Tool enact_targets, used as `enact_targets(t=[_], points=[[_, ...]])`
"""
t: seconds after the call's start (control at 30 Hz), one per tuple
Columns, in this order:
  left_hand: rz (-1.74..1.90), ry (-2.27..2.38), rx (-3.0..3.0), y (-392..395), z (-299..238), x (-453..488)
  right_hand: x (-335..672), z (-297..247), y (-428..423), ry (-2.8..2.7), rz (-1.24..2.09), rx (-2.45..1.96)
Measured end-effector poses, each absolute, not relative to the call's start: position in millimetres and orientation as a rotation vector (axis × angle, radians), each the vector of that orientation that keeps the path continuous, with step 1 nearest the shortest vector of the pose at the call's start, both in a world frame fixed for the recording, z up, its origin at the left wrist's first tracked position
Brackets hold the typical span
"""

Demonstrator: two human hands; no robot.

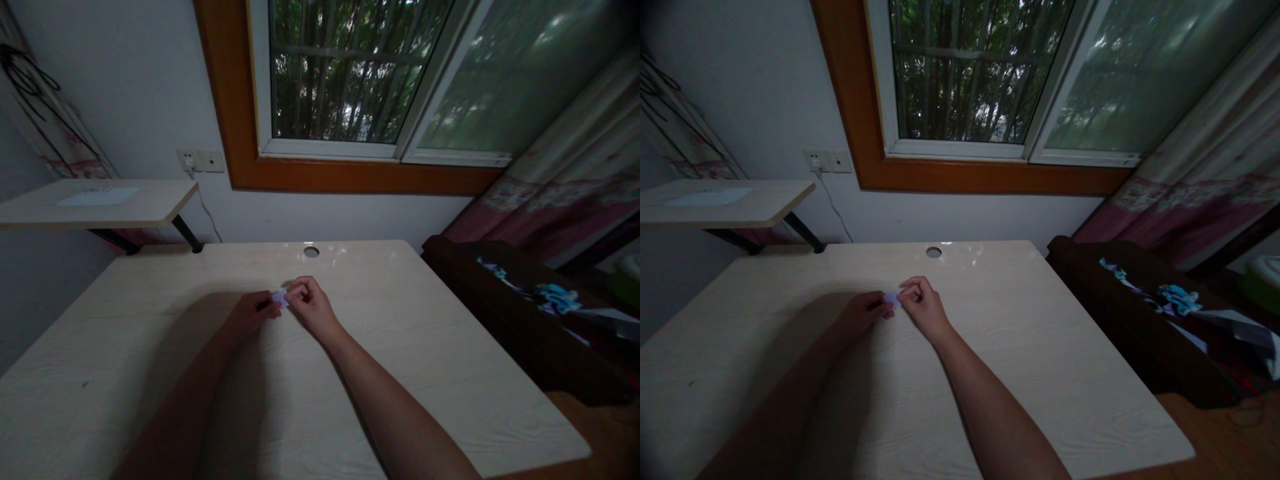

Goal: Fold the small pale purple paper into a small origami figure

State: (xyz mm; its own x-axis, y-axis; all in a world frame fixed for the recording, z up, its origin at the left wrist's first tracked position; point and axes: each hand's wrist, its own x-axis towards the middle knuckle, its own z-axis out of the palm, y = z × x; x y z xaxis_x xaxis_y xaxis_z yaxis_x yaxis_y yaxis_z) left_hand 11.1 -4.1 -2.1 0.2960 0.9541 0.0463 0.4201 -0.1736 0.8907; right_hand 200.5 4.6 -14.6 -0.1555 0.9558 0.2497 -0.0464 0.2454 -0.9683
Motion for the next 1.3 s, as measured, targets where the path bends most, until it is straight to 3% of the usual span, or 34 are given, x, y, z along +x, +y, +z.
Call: enact_targets(t=[1.3], points=[[0.877,1.268,1.725,-1.4,-7.1,8.9,200.3,-20.0,3.8,-1.535,1.084,-0.898]])
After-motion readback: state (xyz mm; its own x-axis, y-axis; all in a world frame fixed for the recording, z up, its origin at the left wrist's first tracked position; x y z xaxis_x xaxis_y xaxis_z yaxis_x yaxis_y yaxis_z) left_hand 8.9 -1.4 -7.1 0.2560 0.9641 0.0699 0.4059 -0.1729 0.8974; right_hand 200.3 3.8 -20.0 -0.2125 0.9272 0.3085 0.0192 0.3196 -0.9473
